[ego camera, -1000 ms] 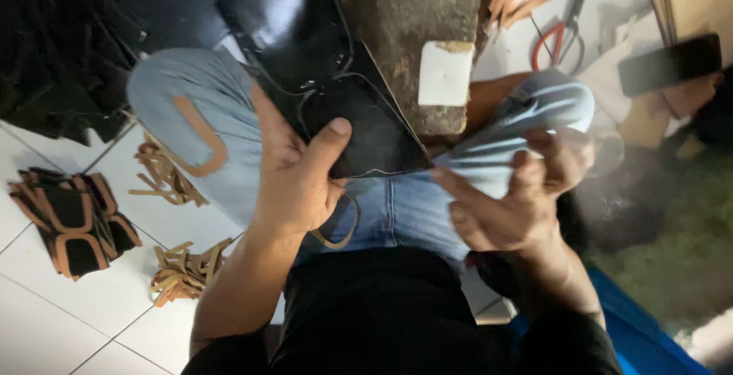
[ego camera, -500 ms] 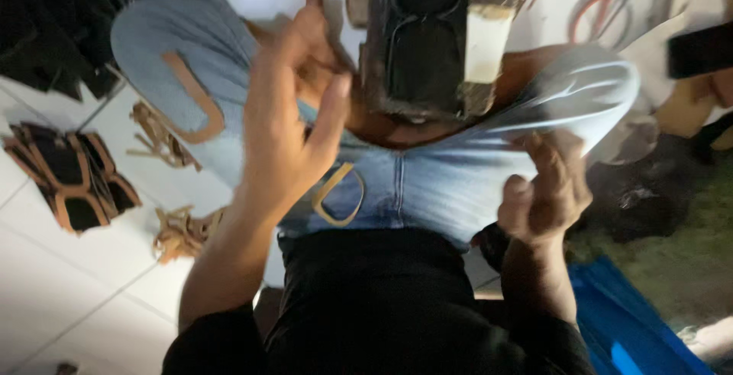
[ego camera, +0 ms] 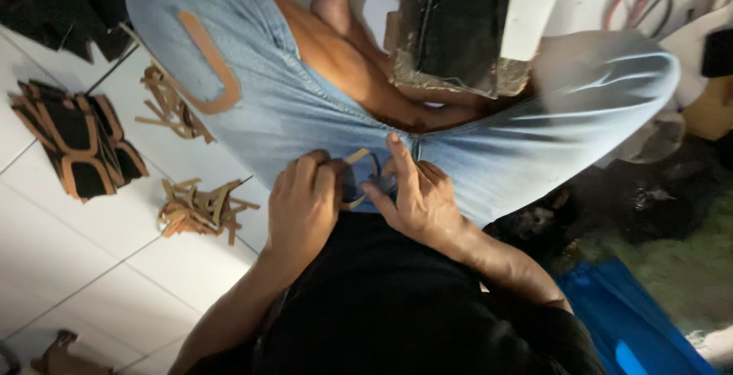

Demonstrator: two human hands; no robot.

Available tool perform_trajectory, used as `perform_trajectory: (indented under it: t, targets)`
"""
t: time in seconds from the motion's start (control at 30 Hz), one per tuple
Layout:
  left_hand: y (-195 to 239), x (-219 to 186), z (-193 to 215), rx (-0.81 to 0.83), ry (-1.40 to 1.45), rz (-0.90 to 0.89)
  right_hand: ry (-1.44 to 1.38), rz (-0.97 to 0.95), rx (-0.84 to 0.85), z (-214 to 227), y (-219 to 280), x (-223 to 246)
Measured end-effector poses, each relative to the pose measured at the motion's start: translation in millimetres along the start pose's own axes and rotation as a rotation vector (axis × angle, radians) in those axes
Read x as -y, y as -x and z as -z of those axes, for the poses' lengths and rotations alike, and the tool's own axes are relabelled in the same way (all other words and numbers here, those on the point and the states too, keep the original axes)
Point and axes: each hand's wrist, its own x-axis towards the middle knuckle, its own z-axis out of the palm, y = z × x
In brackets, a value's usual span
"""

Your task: The person assembles sandals by applying adhesive to black sole pieces and attaching tan U-shaped straps. They repeatedly pick up sole pieces, apply glue, and press the straps into place, then set the finished units aside.

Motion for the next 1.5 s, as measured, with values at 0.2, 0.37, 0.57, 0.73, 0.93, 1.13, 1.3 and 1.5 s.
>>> perform_trajectory:
  t: [0.2, 0.37, 0.57, 0.73, 0.93, 1.13, 1.3, 1.5]
  targets:
    - [-6, 5, 4, 0.057, 0.08, 0.009, -0.074, -0.052, -0.123, 17, 11, -14]
    - [3, 3, 12, 0.219, 0.128, -0.167, -0.106, -0.14, -0.186, 25, 20, -19]
    - [13, 17, 13, 0.214, 0.029, -0.342, -0.179, -0.149, -0.183, 20, 27, -24]
    - [-4, 13, 33, 0.298, 0.564, -0.014, -0.182, -0.133, -0.153, 25, 31, -39]
    - [-34, -17, 27, 0.274, 1.574, 0.315, -0.555, -0.179, -0.281, 38, 31, -30]
    - [-53, -45, -4, 0.374, 2.061, 0.297, -1.158, -0.274, -0.34, 59, 18, -11]
    - [-51, -50, -9, 0.379, 1.862, 0.273, -0.9, -0.272, -0.394, 60, 13, -13]
    - [-46, -51, -19, 0.319, 1.74, 0.115, -0.885, -0.314, -0.422, 62, 16, -18]
